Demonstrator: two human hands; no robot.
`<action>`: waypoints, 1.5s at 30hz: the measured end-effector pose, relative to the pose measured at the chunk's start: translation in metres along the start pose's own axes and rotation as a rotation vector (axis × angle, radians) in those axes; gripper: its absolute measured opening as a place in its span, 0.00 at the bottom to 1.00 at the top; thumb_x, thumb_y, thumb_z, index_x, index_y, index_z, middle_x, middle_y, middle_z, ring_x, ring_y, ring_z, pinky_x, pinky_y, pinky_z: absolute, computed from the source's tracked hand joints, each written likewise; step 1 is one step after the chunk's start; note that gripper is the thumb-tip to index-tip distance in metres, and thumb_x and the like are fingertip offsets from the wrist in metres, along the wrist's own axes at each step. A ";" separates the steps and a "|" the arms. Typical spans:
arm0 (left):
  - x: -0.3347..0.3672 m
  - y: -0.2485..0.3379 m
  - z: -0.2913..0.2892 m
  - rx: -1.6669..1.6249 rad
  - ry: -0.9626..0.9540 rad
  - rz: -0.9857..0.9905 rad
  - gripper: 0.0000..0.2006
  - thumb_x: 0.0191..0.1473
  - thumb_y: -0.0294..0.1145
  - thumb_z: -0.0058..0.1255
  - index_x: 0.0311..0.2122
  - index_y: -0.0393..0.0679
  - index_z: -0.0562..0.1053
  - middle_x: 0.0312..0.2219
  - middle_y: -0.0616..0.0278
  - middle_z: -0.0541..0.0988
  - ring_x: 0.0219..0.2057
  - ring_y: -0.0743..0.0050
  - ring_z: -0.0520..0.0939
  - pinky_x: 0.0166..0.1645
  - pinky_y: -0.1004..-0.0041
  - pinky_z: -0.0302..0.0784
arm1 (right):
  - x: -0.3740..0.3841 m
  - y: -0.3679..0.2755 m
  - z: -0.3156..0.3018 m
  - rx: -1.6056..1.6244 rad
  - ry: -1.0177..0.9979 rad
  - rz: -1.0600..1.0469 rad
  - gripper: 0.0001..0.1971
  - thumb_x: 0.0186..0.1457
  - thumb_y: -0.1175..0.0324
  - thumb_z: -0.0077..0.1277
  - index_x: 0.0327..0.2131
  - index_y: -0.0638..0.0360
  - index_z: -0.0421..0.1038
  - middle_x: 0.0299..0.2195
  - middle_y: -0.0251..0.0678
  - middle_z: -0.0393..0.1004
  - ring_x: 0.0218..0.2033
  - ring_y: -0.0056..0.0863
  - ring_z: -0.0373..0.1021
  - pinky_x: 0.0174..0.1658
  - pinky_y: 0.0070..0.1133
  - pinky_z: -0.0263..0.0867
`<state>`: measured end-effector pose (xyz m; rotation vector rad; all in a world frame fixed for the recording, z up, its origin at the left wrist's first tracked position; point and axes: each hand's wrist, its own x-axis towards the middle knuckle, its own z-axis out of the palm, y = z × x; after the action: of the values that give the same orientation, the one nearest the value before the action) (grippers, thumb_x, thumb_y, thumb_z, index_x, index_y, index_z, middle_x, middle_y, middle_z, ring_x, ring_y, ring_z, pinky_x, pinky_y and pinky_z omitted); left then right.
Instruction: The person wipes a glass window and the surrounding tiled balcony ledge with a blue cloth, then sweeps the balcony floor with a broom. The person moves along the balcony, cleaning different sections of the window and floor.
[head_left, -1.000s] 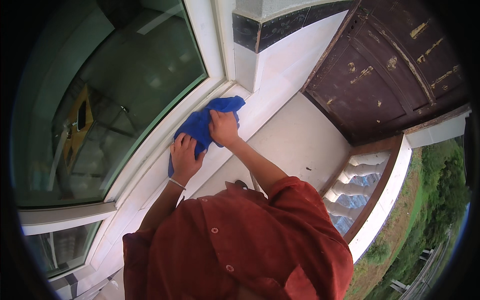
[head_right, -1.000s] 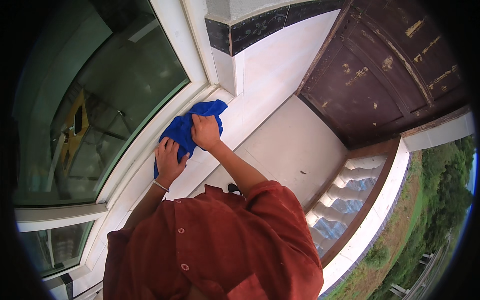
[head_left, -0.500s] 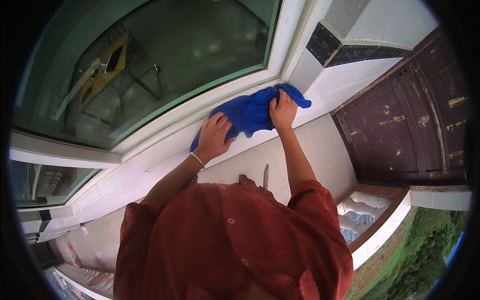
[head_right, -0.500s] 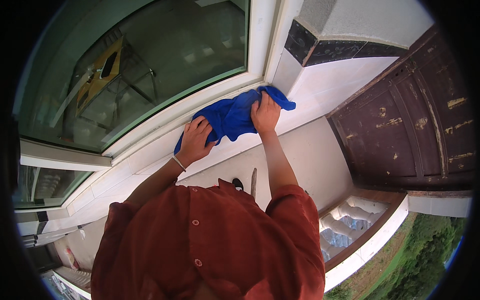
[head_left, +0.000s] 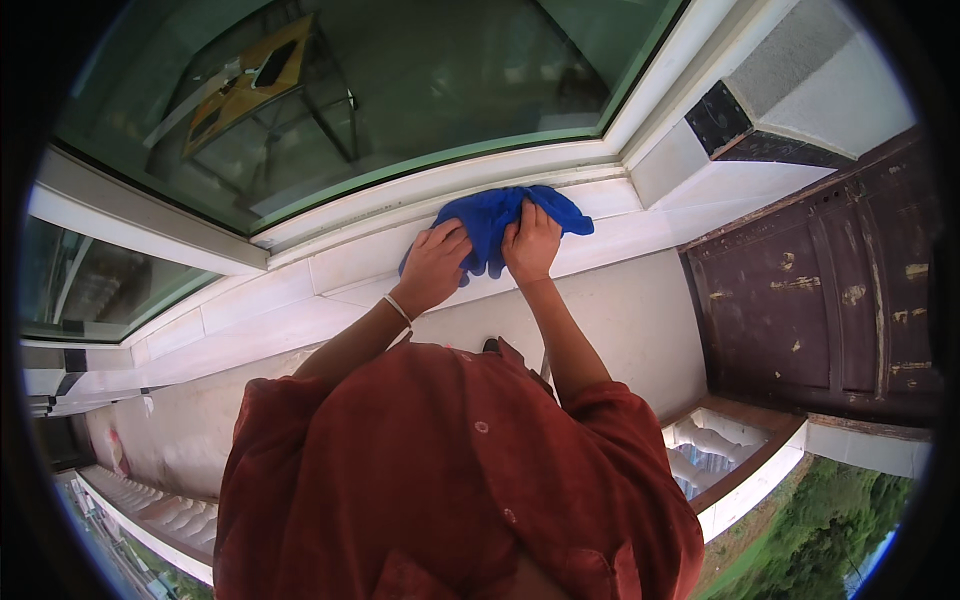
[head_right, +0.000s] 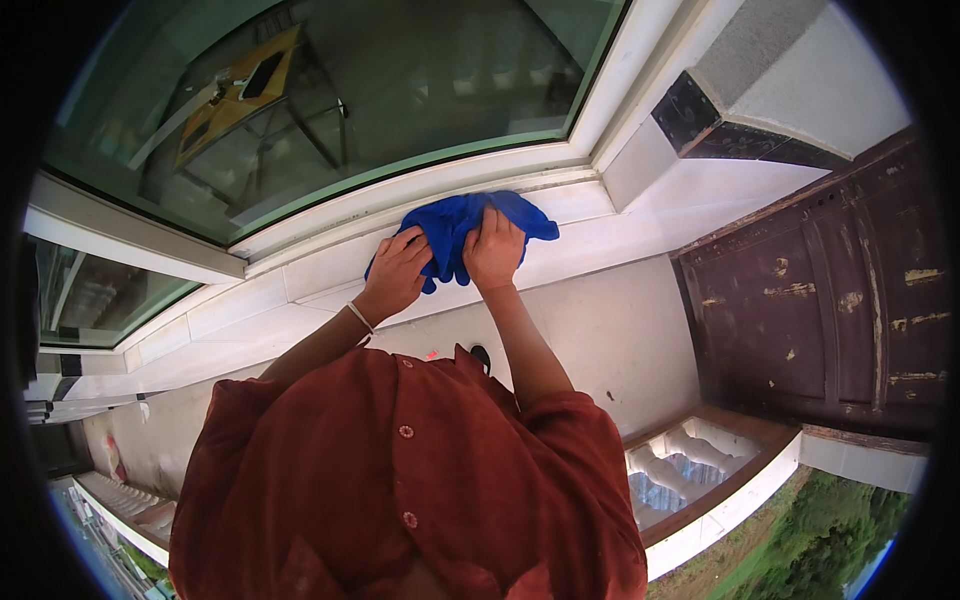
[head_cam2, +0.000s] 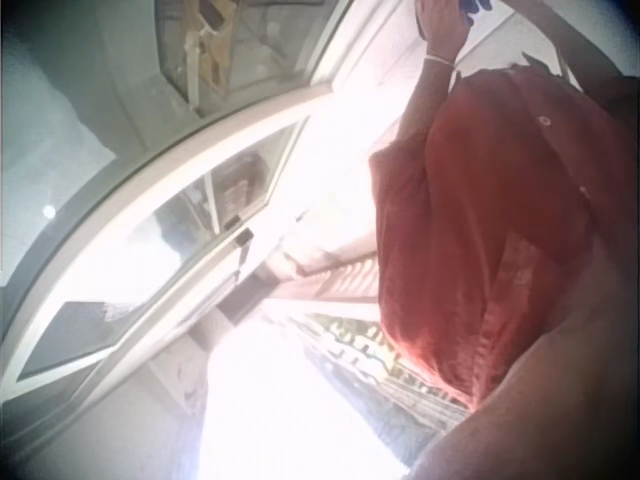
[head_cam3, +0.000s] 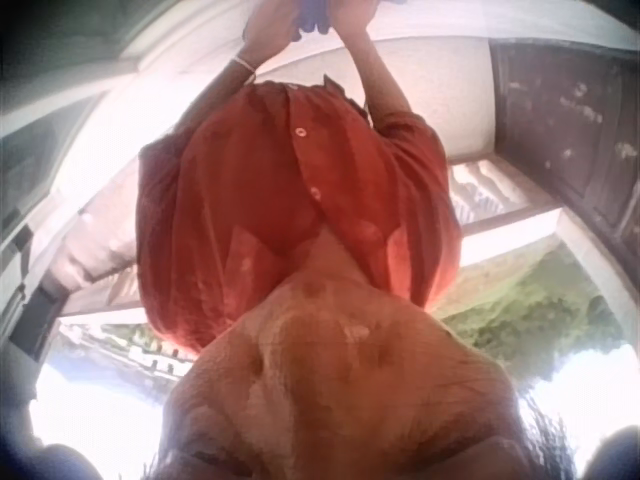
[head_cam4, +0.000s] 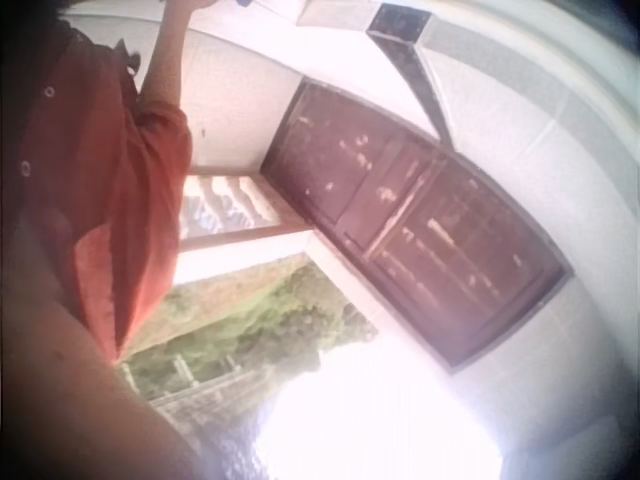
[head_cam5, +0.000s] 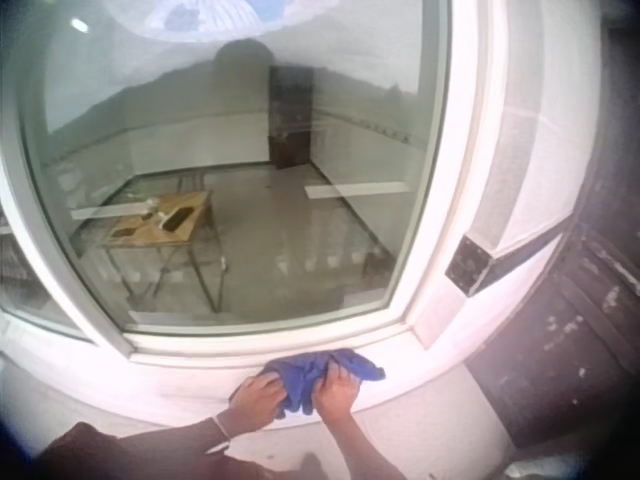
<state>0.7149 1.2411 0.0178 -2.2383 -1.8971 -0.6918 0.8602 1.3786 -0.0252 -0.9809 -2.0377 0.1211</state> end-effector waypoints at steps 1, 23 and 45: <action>-0.010 -0.006 -0.003 0.017 0.005 -0.006 0.20 0.39 0.26 0.57 0.44 0.43 0.75 0.48 0.64 0.75 0.58 0.63 0.68 0.55 0.62 0.65 | -0.004 -0.010 0.003 0.009 -0.012 0.011 0.22 0.48 0.72 0.50 0.49 0.68 0.71 0.45 0.50 0.75 0.48 0.49 0.69 0.53 0.39 0.61; -0.167 -0.080 -0.057 0.077 0.167 -0.420 0.22 0.43 0.22 0.59 0.47 0.46 0.76 0.48 0.59 0.78 0.53 0.54 0.72 0.55 0.58 0.65 | -0.054 -0.180 0.051 0.419 -0.134 -0.200 0.16 0.45 0.74 0.52 0.41 0.64 0.71 0.36 0.45 0.73 0.37 0.48 0.71 0.42 0.38 0.65; -0.054 -0.002 -0.108 -1.633 0.522 -0.809 0.16 0.63 0.19 0.45 0.56 0.33 0.70 0.47 0.59 0.79 0.48 0.72 0.79 0.56 0.72 0.76 | 0.067 -0.013 -0.110 2.117 0.234 0.954 0.09 0.50 0.65 0.40 0.28 0.56 0.70 0.28 0.37 0.75 0.34 0.34 0.72 0.44 0.28 0.70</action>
<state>0.6788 1.1519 0.0907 -0.9172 -1.9831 -3.3613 0.9104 1.3873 0.0940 -0.2621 -0.2209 1.9451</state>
